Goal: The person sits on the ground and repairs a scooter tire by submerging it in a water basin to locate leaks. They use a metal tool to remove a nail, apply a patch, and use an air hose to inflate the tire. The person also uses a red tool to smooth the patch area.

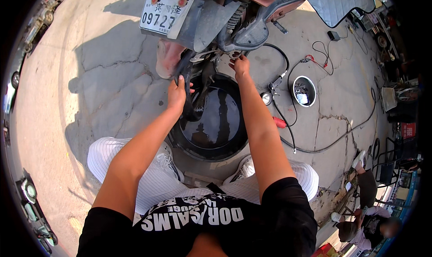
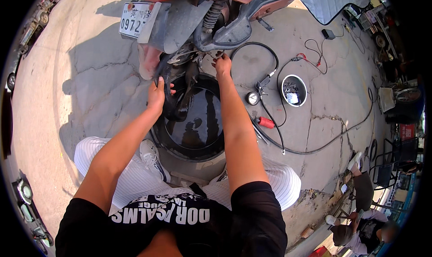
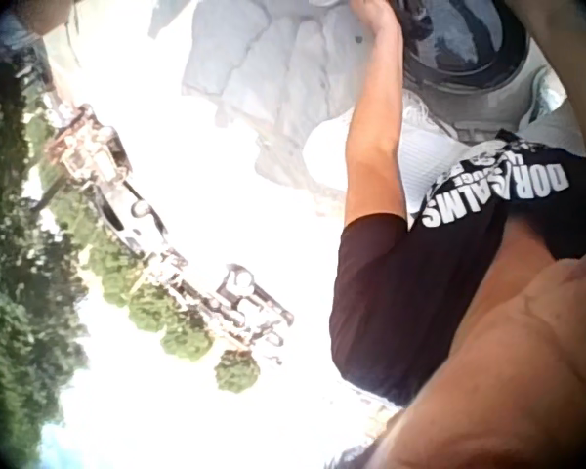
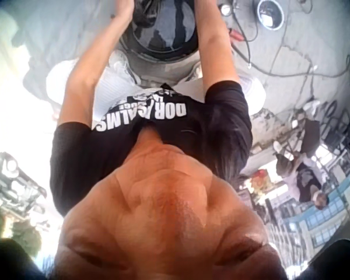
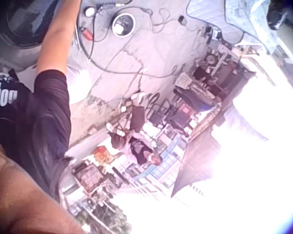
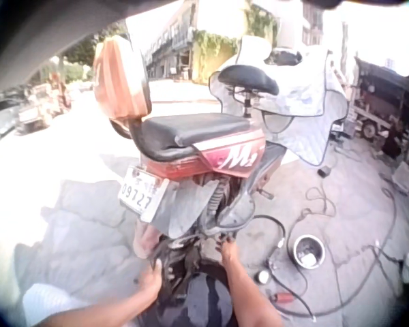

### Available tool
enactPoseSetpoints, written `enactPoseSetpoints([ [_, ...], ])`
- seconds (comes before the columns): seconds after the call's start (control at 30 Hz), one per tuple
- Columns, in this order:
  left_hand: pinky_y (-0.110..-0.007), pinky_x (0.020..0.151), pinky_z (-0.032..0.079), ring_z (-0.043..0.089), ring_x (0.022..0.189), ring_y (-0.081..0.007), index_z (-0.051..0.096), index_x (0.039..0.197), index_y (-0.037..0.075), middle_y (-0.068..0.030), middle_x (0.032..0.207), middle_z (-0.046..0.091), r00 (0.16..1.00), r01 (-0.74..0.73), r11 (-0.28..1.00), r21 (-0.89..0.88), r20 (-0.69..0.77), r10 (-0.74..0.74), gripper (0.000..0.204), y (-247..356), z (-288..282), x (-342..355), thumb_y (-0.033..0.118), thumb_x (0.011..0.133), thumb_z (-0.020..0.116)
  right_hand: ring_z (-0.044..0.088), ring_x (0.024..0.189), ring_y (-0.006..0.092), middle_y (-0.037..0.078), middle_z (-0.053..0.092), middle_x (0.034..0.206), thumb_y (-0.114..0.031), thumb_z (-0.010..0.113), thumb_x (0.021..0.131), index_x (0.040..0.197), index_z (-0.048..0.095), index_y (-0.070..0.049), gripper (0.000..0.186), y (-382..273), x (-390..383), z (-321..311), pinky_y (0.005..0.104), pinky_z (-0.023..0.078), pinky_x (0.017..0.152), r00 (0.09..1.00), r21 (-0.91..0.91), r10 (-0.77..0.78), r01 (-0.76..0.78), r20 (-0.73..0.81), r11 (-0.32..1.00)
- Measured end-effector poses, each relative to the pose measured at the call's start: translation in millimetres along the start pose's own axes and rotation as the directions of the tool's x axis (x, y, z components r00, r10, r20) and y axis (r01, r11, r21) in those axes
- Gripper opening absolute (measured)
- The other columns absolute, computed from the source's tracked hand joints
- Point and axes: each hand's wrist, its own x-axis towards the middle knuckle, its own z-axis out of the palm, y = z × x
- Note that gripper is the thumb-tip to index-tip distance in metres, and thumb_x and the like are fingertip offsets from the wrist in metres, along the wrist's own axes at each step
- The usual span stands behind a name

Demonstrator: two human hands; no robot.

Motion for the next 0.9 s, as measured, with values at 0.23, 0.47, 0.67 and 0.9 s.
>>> enactPoseSetpoints([
  [0.23,-0.033,0.058,0.052,0.065,0.064,-0.0222,0.049,0.105,0.002,-0.0147,0.086,0.065,0.995,0.046,0.99,-0.132,0.099,-0.033,0.042,21,4,-3,0.043,0.097,0.041,0.056,0.094,0.0189,0.001,0.058,0.106,-0.016,0.061,0.088,0.109,0.055,-0.011,0.023,22,30,-4,0.0379,0.05,0.079,0.962,0.283,0.049,-0.128,0.27,0.95],
  [0.47,-0.035,0.054,0.052,0.064,0.06,-0.0242,0.047,0.107,0.002,-0.0162,0.082,0.064,0.976,0.198,0.98,-0.025,0.095,-0.195,0.044,32,-8,8,0.044,0.096,0.042,0.054,0.084,0.0164,0.0,0.056,0.093,-0.009,0.069,0.079,0.097,0.055,-0.012,0.023,24,51,-1,0.0339,0.048,0.071,0.92,0.295,0.007,-0.133,0.391,0.946],
  [0.67,-0.037,0.056,0.053,0.065,0.064,-0.0265,0.046,0.109,0.003,-0.0167,0.085,0.065,0.955,0.274,0.956,-0.103,0.143,-0.259,0.041,26,6,10,0.041,0.097,0.039,0.054,0.09,0.0165,0.0,0.057,0.099,-0.014,0.071,0.079,0.104,0.056,-0.013,0.029,29,65,0,0.033,0.046,0.074,0.881,0.385,0.017,-0.223,0.472,0.896],
  [0.9,-0.037,0.059,0.053,0.065,0.063,-0.027,0.048,0.108,0.001,-0.0178,0.084,0.066,0.982,0.178,0.972,-0.154,0.085,-0.167,0.039,24,24,15,0.038,0.098,0.04,0.055,0.104,0.0174,0.002,0.06,0.108,-0.031,0.062,0.087,0.121,0.05,-0.012,0.041,30,74,22,0.0344,0.044,0.089,0.932,0.283,-0.218,0.134,0.289,0.95],
])
